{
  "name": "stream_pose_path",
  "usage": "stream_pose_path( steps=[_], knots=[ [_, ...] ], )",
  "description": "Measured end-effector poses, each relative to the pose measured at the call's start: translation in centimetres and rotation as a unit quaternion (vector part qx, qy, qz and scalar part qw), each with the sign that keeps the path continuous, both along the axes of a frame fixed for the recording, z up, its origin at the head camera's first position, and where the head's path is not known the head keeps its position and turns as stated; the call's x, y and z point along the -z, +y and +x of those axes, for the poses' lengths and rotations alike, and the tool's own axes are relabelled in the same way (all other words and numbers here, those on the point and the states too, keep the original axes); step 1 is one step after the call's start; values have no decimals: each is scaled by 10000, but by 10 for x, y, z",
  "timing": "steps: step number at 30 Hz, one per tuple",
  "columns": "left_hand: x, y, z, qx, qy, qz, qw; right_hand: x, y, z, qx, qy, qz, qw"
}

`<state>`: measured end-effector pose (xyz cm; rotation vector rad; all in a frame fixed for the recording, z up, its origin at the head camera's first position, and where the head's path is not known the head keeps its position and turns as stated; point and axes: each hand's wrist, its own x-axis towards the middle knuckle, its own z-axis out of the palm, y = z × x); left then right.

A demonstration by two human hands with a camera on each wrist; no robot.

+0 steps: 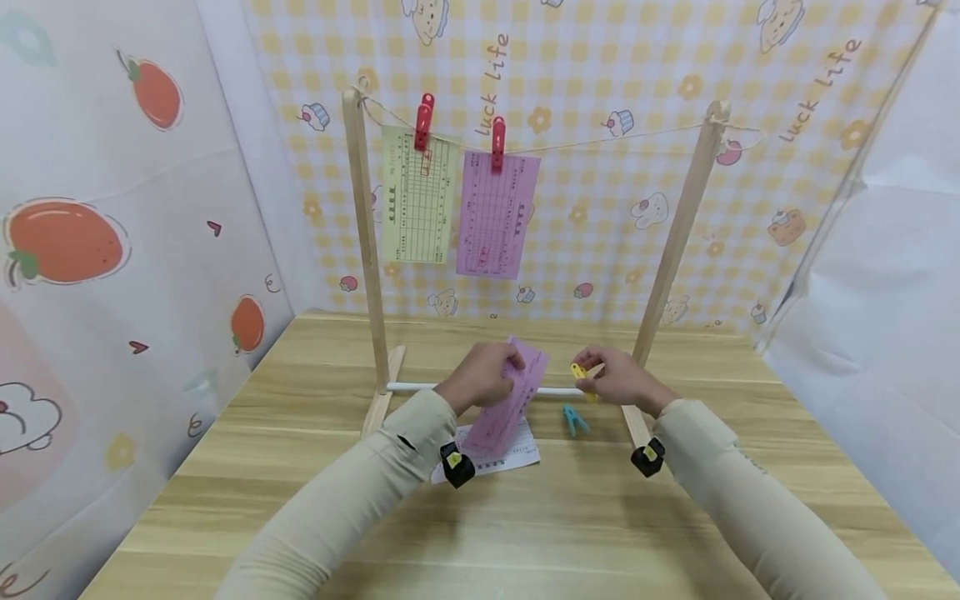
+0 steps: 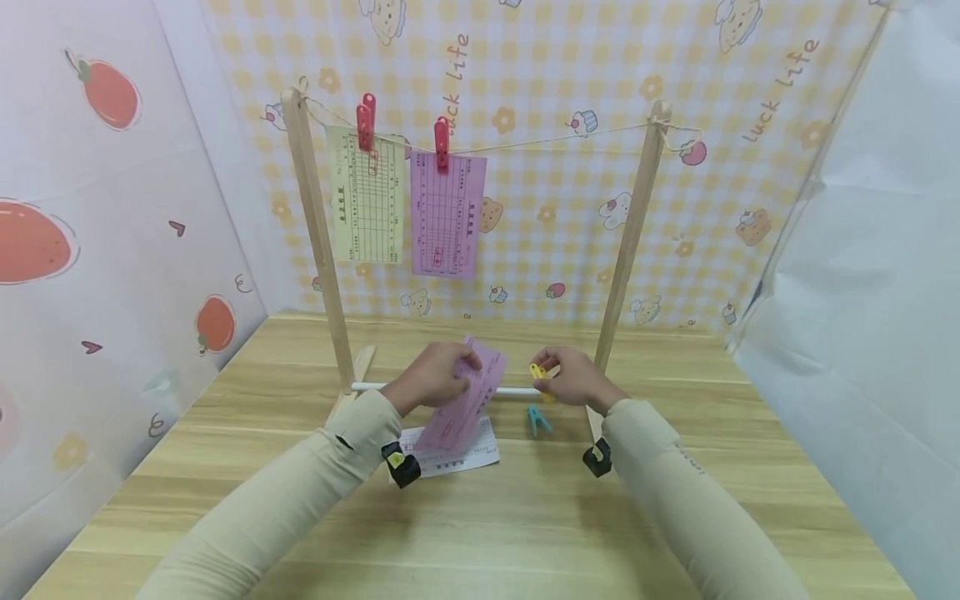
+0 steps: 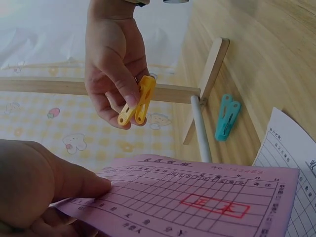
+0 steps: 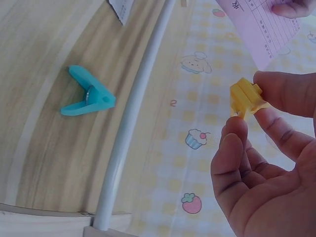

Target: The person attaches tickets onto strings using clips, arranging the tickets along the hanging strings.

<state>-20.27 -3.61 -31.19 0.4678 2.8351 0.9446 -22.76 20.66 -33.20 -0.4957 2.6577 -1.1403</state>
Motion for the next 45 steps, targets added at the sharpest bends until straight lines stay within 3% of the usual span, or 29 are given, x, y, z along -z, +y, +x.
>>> stream_pose_path(
  steps=[6, 13, 24, 29, 32, 39, 45],
  knots=[
    [-6, 2, -5, 16, 274, 16, 9996, -7, 1, -3, 25, 136, 14, 9999],
    [-15, 4, -6, -76, 429, 340, 9985, -19, 0, -4, 78, 171, -62, 9998],
    [-28, 2, -13, 81, 1313, 299, 9909, -37, -2, -11, 65, 296, -87, 9995],
    [-33, 2, -14, 88, 1358, 322, 9902, -42, -3, -13, 55, 411, 15, 9991],
    [-34, 3, -13, 79, 1338, 363, 9903, -43, -3, -12, 74, 435, 45, 9990],
    [-21, 5, -8, 100, 1386, 711, 9877, -31, -3, -6, 66, 293, -110, 9995],
    [-26, 8, -13, 115, 1570, 805, 9842, -39, -2, -6, 102, 434, -113, 9989]
  ],
)
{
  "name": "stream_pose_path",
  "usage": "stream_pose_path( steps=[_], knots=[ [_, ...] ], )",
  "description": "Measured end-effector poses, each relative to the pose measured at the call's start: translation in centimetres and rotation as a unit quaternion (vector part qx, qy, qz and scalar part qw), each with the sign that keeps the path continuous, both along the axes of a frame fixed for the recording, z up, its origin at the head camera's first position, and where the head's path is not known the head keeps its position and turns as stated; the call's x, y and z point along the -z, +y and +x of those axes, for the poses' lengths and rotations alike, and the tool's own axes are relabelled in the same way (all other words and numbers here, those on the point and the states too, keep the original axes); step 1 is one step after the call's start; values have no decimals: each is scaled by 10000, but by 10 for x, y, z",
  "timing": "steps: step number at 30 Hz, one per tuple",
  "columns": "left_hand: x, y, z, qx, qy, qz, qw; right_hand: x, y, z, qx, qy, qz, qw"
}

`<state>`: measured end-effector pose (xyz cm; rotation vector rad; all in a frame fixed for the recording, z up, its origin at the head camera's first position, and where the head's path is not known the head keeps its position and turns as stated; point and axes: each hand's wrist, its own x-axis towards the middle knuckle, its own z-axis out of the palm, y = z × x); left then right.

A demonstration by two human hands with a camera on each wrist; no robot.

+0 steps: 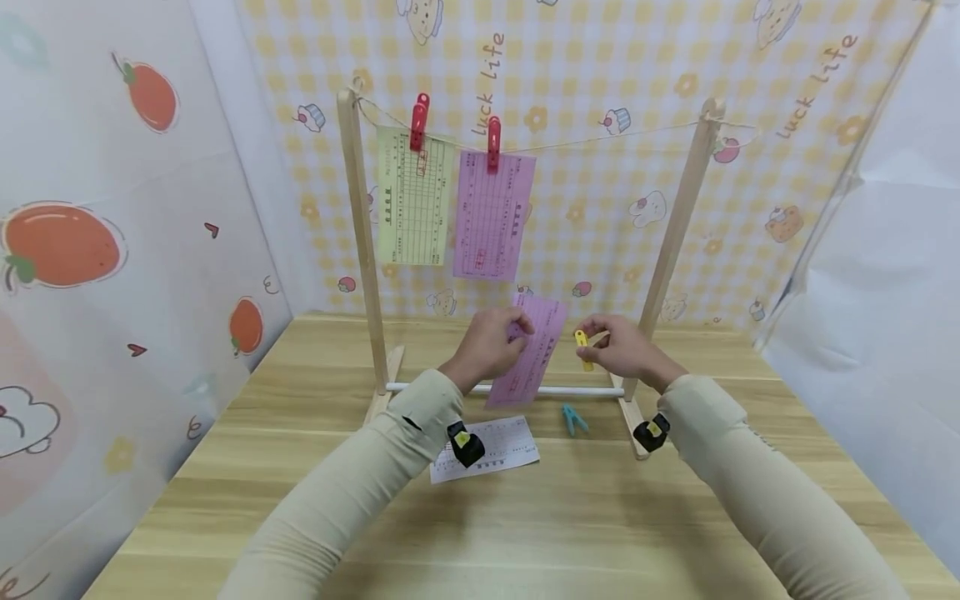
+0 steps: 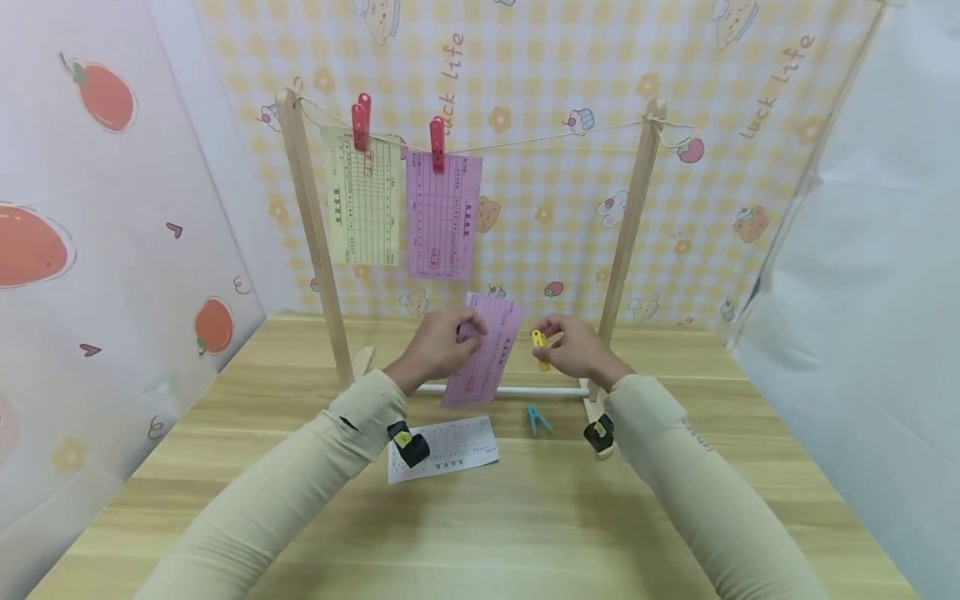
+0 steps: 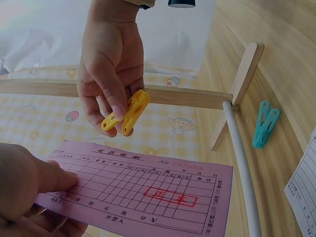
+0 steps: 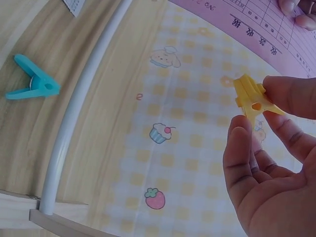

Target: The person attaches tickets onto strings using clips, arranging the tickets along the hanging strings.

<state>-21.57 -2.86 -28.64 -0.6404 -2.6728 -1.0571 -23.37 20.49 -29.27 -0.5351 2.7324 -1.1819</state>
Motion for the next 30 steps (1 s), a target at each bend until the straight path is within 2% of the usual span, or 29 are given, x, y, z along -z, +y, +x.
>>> stream_pose_path(
  steps=[9, 14, 21, 30],
  knots=[
    [-4, 0, -1, 0, 385, 156, 9991, -6, -2, -1, 16, 158, 2, 9999],
    [-9, 1, -3, 4, 682, 251, 9974, -11, -2, -1, 101, 362, 19, 9993],
    [-16, 4, -7, -37, 708, 363, 9968, -20, -2, -3, 145, 549, -38, 9984],
    [-21, 6, -12, 46, 1142, 554, 9919, -33, -5, -1, 275, 656, -258, 9971]
  ],
)
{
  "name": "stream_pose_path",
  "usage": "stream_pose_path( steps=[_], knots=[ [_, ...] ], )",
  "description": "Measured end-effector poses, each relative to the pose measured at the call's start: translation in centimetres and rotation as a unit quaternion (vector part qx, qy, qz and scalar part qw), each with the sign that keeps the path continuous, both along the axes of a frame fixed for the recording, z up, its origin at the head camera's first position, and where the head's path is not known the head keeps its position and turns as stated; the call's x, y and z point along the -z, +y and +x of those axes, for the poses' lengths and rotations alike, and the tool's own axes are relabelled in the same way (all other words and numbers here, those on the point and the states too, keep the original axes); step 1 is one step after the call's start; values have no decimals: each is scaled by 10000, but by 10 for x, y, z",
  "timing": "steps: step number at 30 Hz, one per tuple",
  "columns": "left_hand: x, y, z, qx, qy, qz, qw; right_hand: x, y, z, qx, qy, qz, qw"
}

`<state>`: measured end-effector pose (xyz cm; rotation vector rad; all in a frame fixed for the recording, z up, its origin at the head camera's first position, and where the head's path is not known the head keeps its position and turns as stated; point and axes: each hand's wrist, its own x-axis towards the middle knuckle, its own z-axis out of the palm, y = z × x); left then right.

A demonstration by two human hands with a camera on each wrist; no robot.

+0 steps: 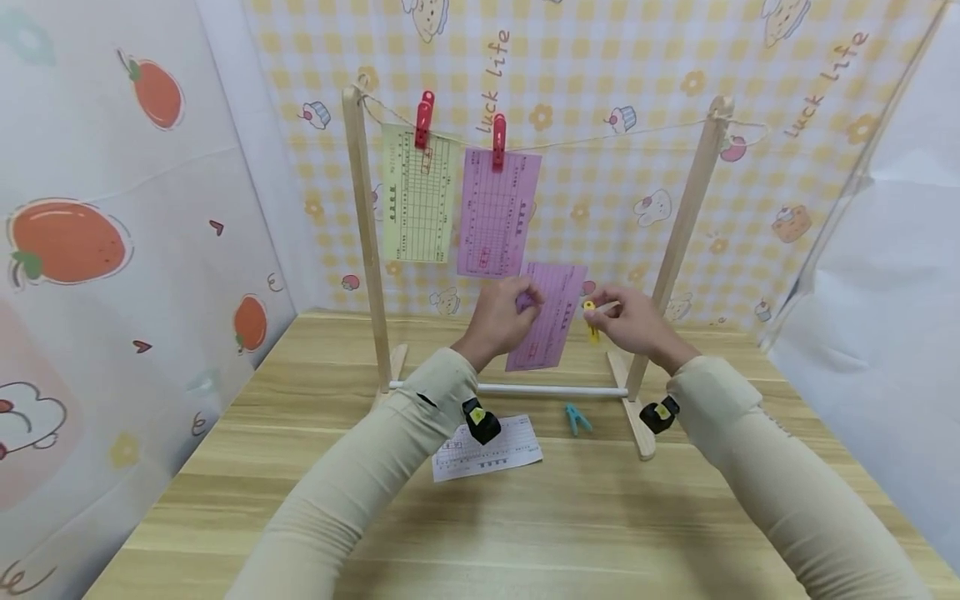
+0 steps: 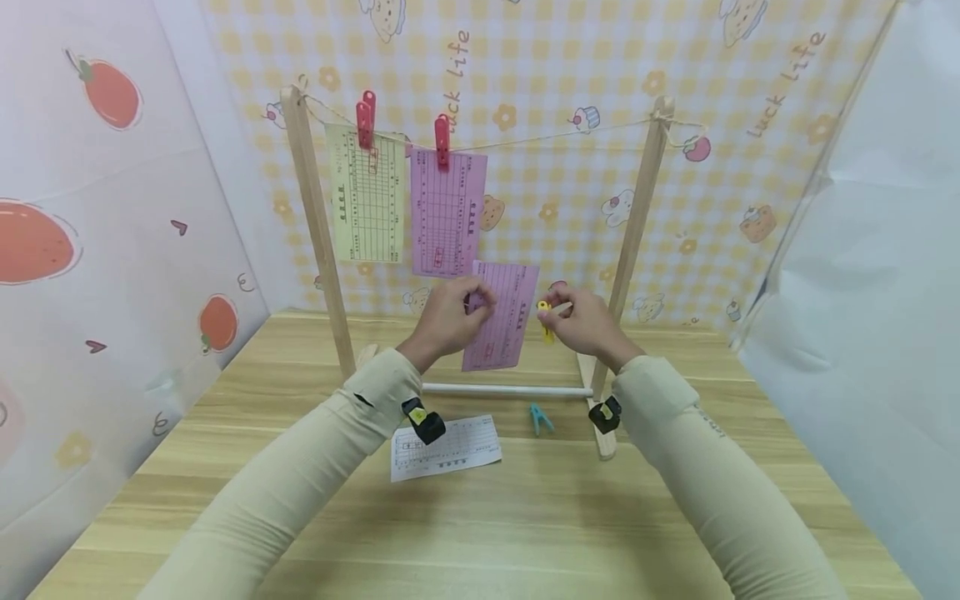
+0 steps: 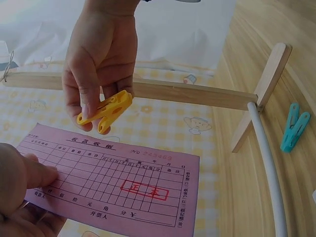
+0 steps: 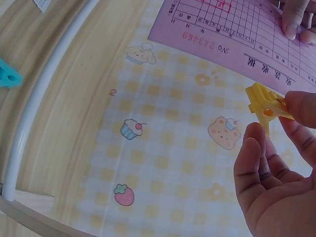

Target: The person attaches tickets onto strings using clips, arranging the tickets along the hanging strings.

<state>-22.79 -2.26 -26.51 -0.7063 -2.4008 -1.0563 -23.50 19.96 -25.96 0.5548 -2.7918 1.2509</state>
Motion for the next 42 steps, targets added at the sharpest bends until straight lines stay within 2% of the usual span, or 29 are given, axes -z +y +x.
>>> stream_pose_path(
  steps=[8, 12, 16, 24, 32, 36, 42],
  knots=[
    [-2, 2, 0, -91, 24, 216, 9997, -5, -1, -1, -72, 78, -43, 9999],
    [-6, 5, -3, -92, 187, 249, 9995, -11, 0, -3, 26, 185, 50, 9998],
    [-11, 7, -5, -94, 137, 320, 9993, -17, 1, -3, 122, 257, 167, 9995],
    [-20, 8, -11, -238, 40, 437, 9988, -25, 0, -6, 160, 570, -138, 9982],
    [-29, 9, -15, -260, 194, 734, 9968, -38, -4, -6, 284, 812, -29, 9963],
    [-34, 10, -16, -289, 52, 860, 9959, -44, -6, -6, 398, 845, -17, 9956],
    [-41, 13, -16, -310, -340, 1269, 9908, -51, -8, -5, 454, 991, -46, 9940]
  ],
)
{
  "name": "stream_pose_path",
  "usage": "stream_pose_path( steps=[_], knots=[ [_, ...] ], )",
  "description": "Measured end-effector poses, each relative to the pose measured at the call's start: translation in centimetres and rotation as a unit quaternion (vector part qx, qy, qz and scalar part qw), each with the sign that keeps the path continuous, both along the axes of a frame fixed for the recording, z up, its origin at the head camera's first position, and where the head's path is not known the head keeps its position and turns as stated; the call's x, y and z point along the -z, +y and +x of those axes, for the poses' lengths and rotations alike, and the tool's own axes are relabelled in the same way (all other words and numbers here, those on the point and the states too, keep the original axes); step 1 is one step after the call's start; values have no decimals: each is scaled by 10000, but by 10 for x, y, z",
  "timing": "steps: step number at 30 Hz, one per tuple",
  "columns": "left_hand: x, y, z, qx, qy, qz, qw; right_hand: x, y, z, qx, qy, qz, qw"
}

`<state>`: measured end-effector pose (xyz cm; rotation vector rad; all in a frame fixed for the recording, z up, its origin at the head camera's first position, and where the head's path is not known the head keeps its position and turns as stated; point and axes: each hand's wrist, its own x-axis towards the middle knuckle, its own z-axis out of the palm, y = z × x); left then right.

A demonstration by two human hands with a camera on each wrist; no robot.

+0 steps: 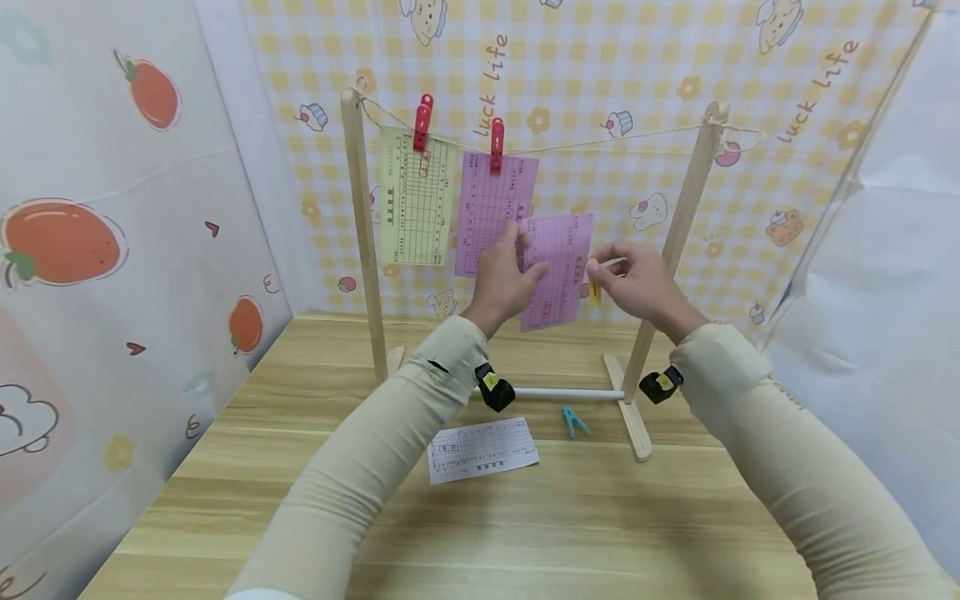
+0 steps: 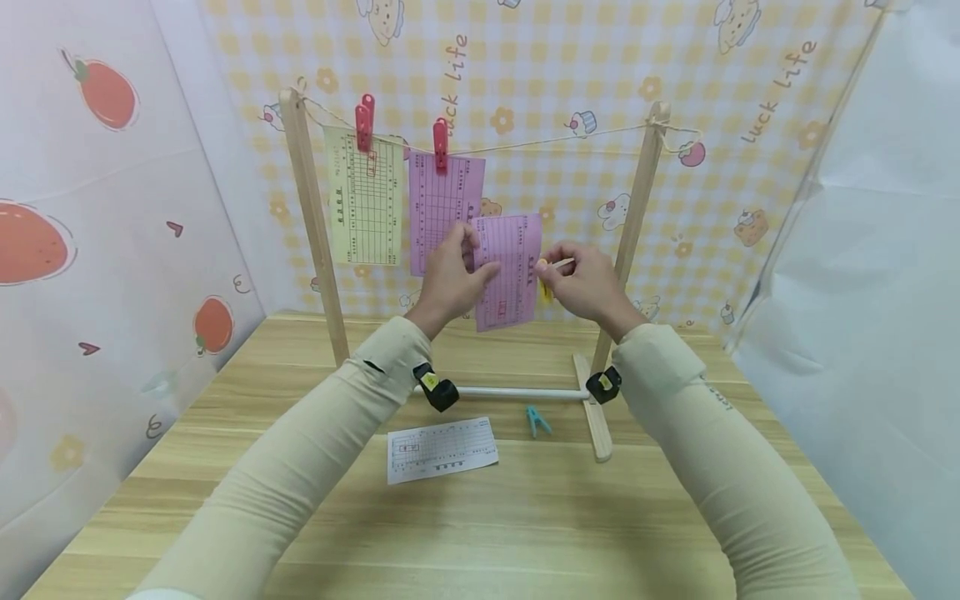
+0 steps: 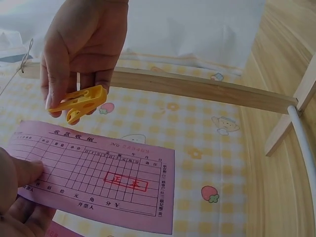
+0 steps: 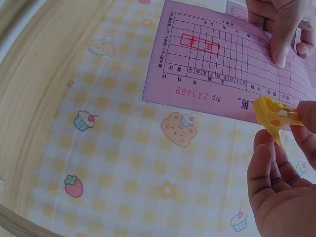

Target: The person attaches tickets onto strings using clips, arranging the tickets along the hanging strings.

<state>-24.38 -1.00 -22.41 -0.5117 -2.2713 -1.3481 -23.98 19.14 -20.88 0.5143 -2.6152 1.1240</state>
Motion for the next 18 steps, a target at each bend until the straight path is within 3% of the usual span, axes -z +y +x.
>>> stream_pose_path(
  steps=[8, 18],
  knots=[
    [-9, 3, 0, 71, -67, 471, 9988, -9, -2, 2, 75, 137, -89, 9998],
    [-22, 6, 0, -86, -160, 392, 9991, -20, -4, 4, 68, 274, -187, 9994]
  ],
)
